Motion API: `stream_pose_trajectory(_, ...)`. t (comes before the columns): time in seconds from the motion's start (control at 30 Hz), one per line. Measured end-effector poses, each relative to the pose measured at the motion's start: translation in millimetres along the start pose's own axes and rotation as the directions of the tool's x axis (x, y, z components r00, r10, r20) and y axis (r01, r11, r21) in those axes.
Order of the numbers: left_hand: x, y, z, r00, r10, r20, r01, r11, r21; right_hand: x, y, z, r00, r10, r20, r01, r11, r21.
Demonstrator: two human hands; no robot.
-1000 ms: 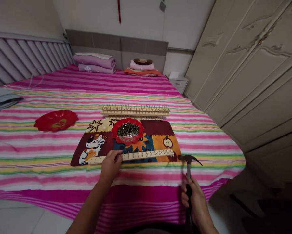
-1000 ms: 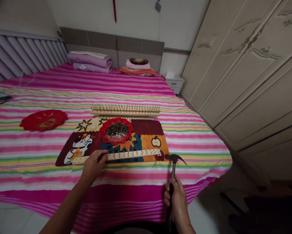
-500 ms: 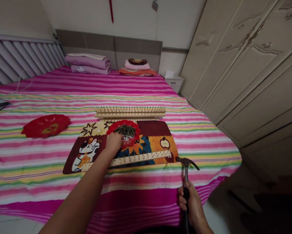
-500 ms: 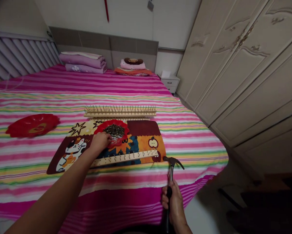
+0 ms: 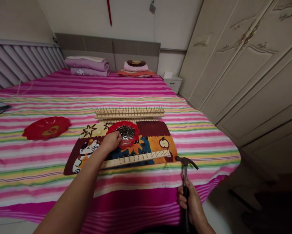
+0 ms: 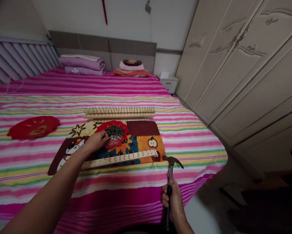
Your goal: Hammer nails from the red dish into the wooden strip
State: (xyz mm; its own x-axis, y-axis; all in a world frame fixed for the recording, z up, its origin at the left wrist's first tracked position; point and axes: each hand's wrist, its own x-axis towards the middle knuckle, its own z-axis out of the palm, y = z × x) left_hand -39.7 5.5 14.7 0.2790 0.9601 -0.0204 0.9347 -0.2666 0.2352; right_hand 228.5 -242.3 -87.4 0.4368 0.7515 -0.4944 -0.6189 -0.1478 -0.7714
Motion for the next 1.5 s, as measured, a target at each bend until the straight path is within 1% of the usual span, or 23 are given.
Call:
stream_pose_trajectory(0.03,-4.3,-3.6,-2.0,1.000,-0.015,-0.017,0.012,0.991,-0.135,0.4,0.4,-0.2,1.000,-0.001,-0.001,0.001,1.000,0.003)
stream_pose_trajectory(0.07,-9.3,-7.1,-3.7,0.999,-0.037,-0.029,0.027,0.952,-0.305,0.7,0.9,-0.3,1.000,-0.001,-0.001,0.001,1.000,0.005)
stream_pose_trajectory(0.1,-15.1,-10.3,-5.0,0.997,-0.066,-0.031,0.042,0.873,-0.486,1.1,1.3,-0.3,1.000,-0.001,-0.001,0.001,1.000,0.006)
stream_pose_trajectory(0.13,-21.5,-12.9,-5.9,0.995,-0.094,-0.018,0.061,0.764,-0.642,1.3,1.7,-0.3,1.000,-0.002,0.001,0.002,1.000,0.005)
stream_pose_trajectory(0.17,-28.5,-15.0,-6.5,0.993,-0.117,0.009,0.084,0.657,-0.749,1.6,1.9,-0.4,1.000,-0.001,0.005,0.001,1.000,0.004)
stream_pose_trajectory(0.2,-35.9,-16.7,-6.7,0.990,-0.134,0.039,0.109,0.568,-0.816,1.9,2.0,-0.5,1.000,0.002,0.010,-0.002,1.000,0.004)
stream_pose_trajectory(0.27,-51.0,-19.0,-6.1,0.981,-0.174,0.081,0.152,0.448,-0.881,2.4,2.1,-1.1,1.000,0.007,0.019,-0.007,1.000,0.011)
stream_pose_trajectory(0.33,-65.2,-21.3,-4.2,0.967,-0.232,0.105,0.188,0.371,-0.909,2.9,1.9,-1.8,1.000,0.016,0.022,-0.016,1.000,0.018)
stream_pose_trajectory(0.4,-77.1,-23.9,-1.2,0.954,-0.281,0.108,0.200,0.322,-0.925,3.2,1.7,-2.1,1.000,0.021,0.018,-0.021,1.000,0.015)
stream_pose_trajectory(0.43,-81.9,-25.4,0.5,0.948,-0.303,0.096,0.197,0.322,-0.926,3.2,1.6,-2.0,1.000,0.023,0.016,-0.023,1.000,0.015)
stream_pose_trajectory(0.57,-92.5,-30.3,9.2,0.932,-0.362,0.014,0.160,0.377,-0.912,2.8,1.4,-1.2,1.000,0.023,0.019,-0.023,0.999,0.028)
stream_pose_trajectory(0.67,-93.4,-32.1,19.4,0.939,-0.342,0.029,0.161,0.363,-0.918,2.7,1.4,-1.1,0.999,0.025,0.030,-0.026,0.999,0.031)
stream_pose_trajectory(0.7,-93.4,-32.2,23.3,0.940,-0.338,0.034,0.168,0.375,-0.912,2.8,1.4,-1.3,0.999,0.023,0.034,-0.024,0.999,0.033)
stream_pose_trajectory(0.8,-94.3,-30.4,32.9,0.934,-0.356,0.022,0.202,0.478,-0.855,3.2,1.6,-2.0,0.999,0.024,0.038,-0.026,0.999,0.040)
stream_pose_trajectory(0.9,-97.3,-25.5,36.1,0.932,-0.362,0.005,0.223,0.563,-0.796,3.2,1.8,-2.1,0.999,0.027,0.032,-0.028,0.999,0.040)
stream_pose_trajectory(1.1,-101.2,-18.7,34.7,0.933,-0.360,-0.032,0.230,0.660,-0.715,1.1,-0.1,-0.8,0.999,0.024,0.033,-0.025,1.000,0.018)
stream_pose_trajectory(1.23,-102.6,-20.4,38.8,0.946,-0.319,-0.059,0.200,0.717,-0.668,-1.3,-0.2,1.7,1.000,0.011,0.027,-0.011,1.000,-0.003)
stream_pose_trajectory(1.33,-104.4,-22.7,43.0,0.954,-0.278,-0.116,0.145,0.761,-0.632,-8.3,-1.1,7.8,0.999,-0.043,-0.014,0.043,0.998,-0.037)
stream_pose_trajectory(1.4,-105.8,-23.8,45.2,0.958,-0.243,-0.150,0.099,0.777,-0.622,-18.4,-5.7,15.9,0.995,-0.097,-0.030,0.095,0.992,-0.078)
stream_pose_trajectory(1.47,-107.2,-24.2,46.6,0.961,-0.218,-0.172,0.068,0.785,-0.616,-32.8,-14.6,28.4,0.992,-0.130,0.001,0.129,0.981,-0.142)
stream_pose_trajectory(1.5,-107.9,-24.1,47.1,0.960,-0.213,-0.181,0.059,0.788,-0.613,-40.6,-20.1,36.5,0.991,-0.126,0.046,0.133,0.973,-0.190)
